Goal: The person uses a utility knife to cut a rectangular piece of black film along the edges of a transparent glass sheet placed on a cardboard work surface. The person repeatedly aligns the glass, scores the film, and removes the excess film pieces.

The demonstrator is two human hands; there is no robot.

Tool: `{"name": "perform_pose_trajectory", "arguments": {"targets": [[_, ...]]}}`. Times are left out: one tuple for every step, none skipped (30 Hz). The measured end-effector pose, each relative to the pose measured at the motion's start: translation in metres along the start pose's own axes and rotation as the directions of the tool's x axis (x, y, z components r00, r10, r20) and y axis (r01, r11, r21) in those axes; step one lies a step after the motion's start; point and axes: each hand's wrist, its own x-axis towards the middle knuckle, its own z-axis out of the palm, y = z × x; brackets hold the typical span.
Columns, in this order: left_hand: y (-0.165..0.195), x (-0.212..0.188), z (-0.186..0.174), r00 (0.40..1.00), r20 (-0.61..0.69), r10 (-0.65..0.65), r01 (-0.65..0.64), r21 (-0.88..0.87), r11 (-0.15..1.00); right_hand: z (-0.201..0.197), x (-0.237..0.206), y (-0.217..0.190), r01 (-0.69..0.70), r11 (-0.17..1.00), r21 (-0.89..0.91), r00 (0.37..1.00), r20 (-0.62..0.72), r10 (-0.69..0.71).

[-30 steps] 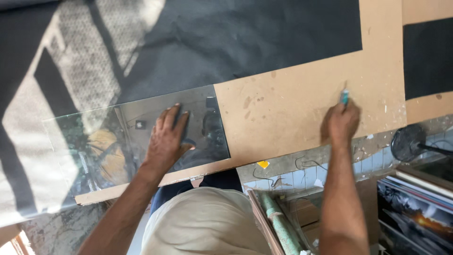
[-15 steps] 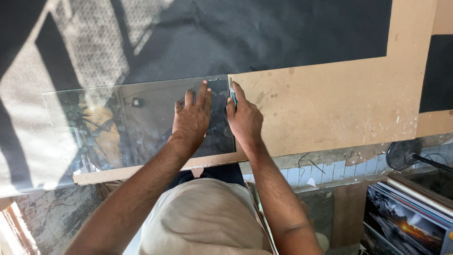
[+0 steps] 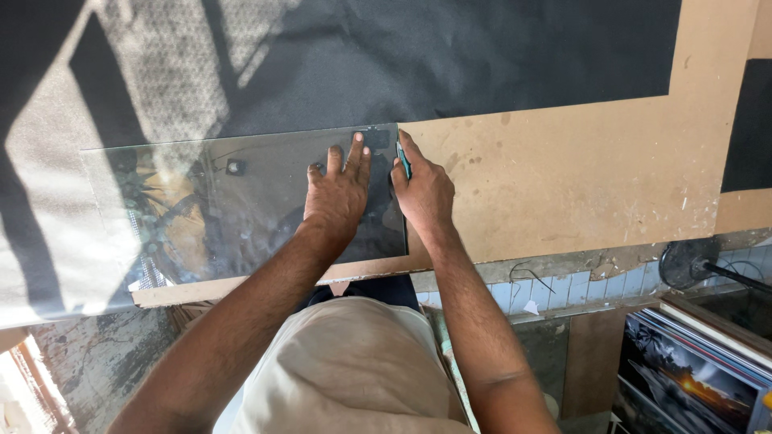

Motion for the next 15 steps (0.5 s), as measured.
{"name": "perform_pose_trajectory", "arguments": {"targets": [[0.000, 0.000, 0.000, 1.000, 0.004, 0.000, 0.000, -0.003, 1.000, -0.001, 0.000, -0.001, -0.027, 1.000, 0.015, 0.999, 0.020, 0.027], [0.000, 0.000, -0.001, 1.000, 0.007, 0.007, -0.007, 0.021, 1.000, -0.002, 0.001, -0.003, -0.055, 0.998, 0.030, 0.998, 0.040, 0.054], [0.000, 0.000, -0.001, 1.000, 0.011, 0.016, -0.016, 0.045, 0.999, -0.003, 0.001, -0.004, -0.085, 0.995, 0.044, 0.995, 0.061, 0.082], [0.000, 0.000, -0.001, 1.000, 0.016, 0.025, -0.026, 0.069, 0.997, -0.004, 0.001, -0.005, -0.080, 0.995, 0.056, 0.996, 0.054, 0.077], [0.000, 0.000, -0.001, 0.999, 0.022, 0.024, -0.026, 0.072, 0.997, -0.005, 0.001, -0.006, -0.074, 0.995, 0.068, 0.996, 0.046, 0.071], [0.001, 0.000, -0.002, 0.999, 0.026, 0.024, -0.026, 0.074, 0.997, -0.005, 0.001, -0.006, -0.067, 0.995, 0.079, 0.997, 0.038, 0.064], [0.001, 0.000, -0.002, 0.999, 0.032, 0.023, -0.026, 0.077, 0.997, -0.005, 0.000, -0.006, -0.084, 0.992, 0.092, 0.996, 0.049, 0.079], [0.001, 0.000, -0.002, 0.999, 0.032, 0.026, -0.028, 0.081, 0.996, -0.004, -0.002, -0.004, -0.101, 0.989, 0.107, 0.994, 0.058, 0.095], [0.001, 0.001, -0.002, 0.999, 0.030, 0.028, -0.031, 0.086, 0.996, -0.003, -0.004, -0.002, -0.118, 0.986, 0.122, 0.992, 0.066, 0.110], [0.002, 0.001, -0.002, 0.999, 0.029, 0.029, -0.032, 0.092, 0.995, -0.001, -0.008, 0.000, -0.061, 0.992, 0.109, 0.998, 0.015, 0.060], [0.002, 0.002, -0.002, 0.999, 0.032, 0.030, -0.033, 0.093, 0.995, 0.002, -0.016, 0.004, -0.007, 0.996, 0.094, 0.999, -0.036, 0.011], [0.002, 0.003, -0.001, 0.999, 0.036, 0.035, -0.038, 0.094, 0.995, 0.004, -0.026, 0.009, 0.041, 0.996, 0.074, 0.996, -0.086, -0.034], [0.002, 0.004, -0.001, 0.998, 0.040, 0.040, -0.044, 0.093, 0.995, 0.008, -0.038, 0.014, 0.065, 0.995, 0.077, 0.992, -0.110, -0.057], [0.002, 0.005, 0.000, 0.999, 0.035, 0.038, -0.041, 0.087, 0.995, 0.011, -0.053, 0.019, 0.091, 0.993, 0.080, 0.988, -0.132, -0.080], [0.002, 0.006, 0.002, 0.999, 0.029, 0.038, -0.040, 0.081, 0.996, 0.014, -0.069, 0.024, 0.115, 0.990, 0.081, 0.983, -0.155, -0.102]]}}
